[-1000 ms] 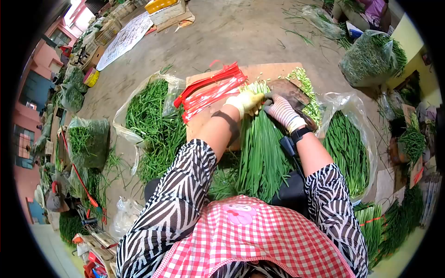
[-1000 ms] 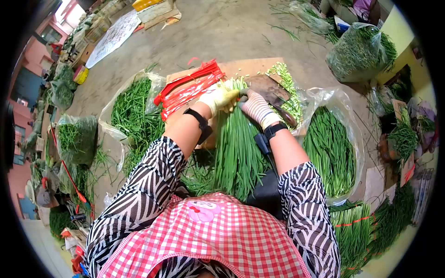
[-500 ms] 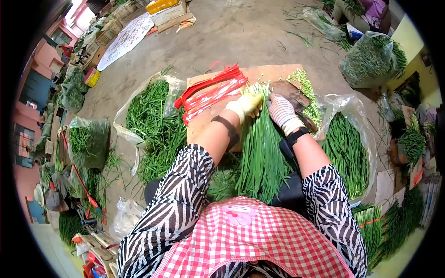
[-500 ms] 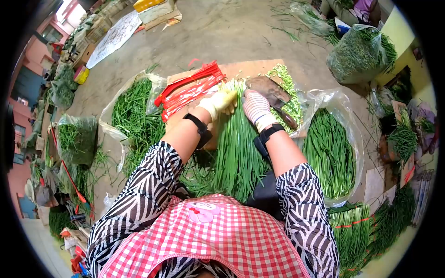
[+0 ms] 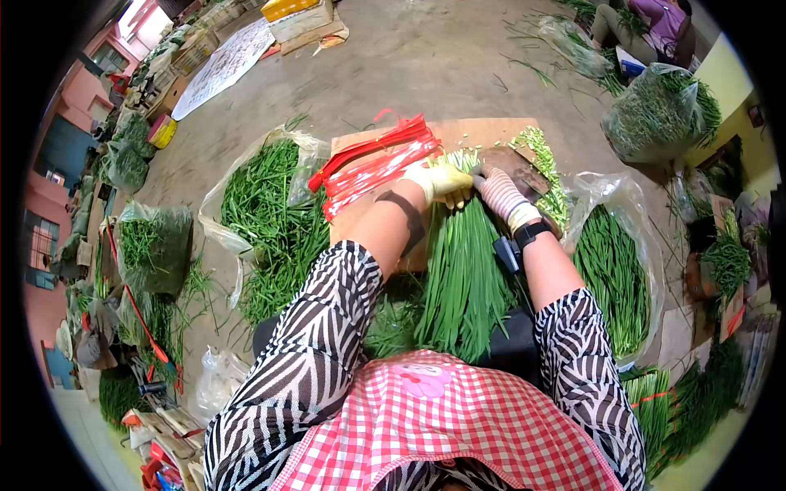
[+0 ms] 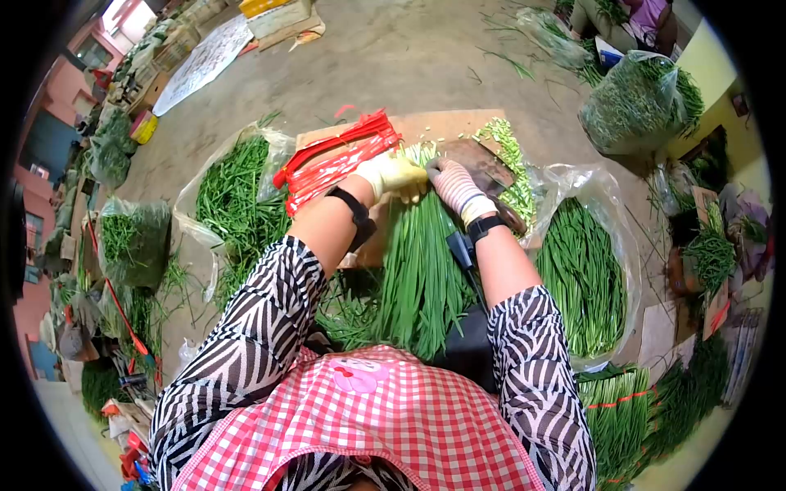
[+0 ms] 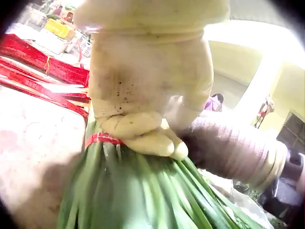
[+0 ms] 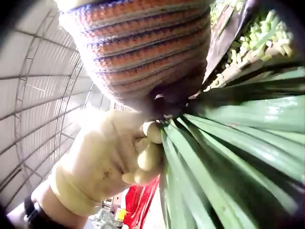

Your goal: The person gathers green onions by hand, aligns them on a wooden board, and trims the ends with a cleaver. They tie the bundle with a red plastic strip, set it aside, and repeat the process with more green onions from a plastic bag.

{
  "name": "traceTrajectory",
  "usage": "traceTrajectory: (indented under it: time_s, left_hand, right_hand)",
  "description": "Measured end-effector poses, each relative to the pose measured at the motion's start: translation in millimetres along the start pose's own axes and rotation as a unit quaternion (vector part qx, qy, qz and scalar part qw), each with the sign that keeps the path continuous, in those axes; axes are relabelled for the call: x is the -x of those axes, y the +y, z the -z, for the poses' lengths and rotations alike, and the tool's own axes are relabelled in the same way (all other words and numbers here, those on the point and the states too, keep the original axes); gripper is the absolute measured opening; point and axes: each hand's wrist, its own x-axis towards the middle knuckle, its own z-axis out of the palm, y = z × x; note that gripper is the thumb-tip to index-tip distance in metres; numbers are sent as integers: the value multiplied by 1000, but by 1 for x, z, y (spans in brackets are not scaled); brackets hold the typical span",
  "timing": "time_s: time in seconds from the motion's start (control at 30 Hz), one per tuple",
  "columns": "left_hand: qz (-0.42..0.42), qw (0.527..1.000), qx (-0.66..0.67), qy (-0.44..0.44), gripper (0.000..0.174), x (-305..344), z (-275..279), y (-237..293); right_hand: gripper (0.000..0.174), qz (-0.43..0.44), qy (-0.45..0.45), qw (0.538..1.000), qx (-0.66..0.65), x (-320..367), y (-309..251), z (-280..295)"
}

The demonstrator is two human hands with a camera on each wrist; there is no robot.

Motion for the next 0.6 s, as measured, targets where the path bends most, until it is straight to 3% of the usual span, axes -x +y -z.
traceTrajectory:
  time_s: [0.17,0.2,0.3,0.43,0.57,0.6]
  left_hand:
    - [22,998,49,-40,40,-5,4,4]
    - [30,997,50,-45,42,-5,5,7]
    - [40,999,14,-30,48,-4,0,15]
    - [17,999,34,-22,39,-4,-1,8]
    - [4,999,27,17,33,12,-3,7]
    - [1,999,25,27,34,16,-4,8]
  right_hand:
    - [32,-13,-18,999,38,3,-7,7]
    - [36,-54,-60,996,40,0,-9,10]
    - [35,-40,-37,998,36,3,-9,5]
    - [45,-77,-37,995,-51,10,-15,9]
    - [35,-171,-4,951,-258,11,-5,8]
    - [24,-58,25,996,-62,11,-12,13]
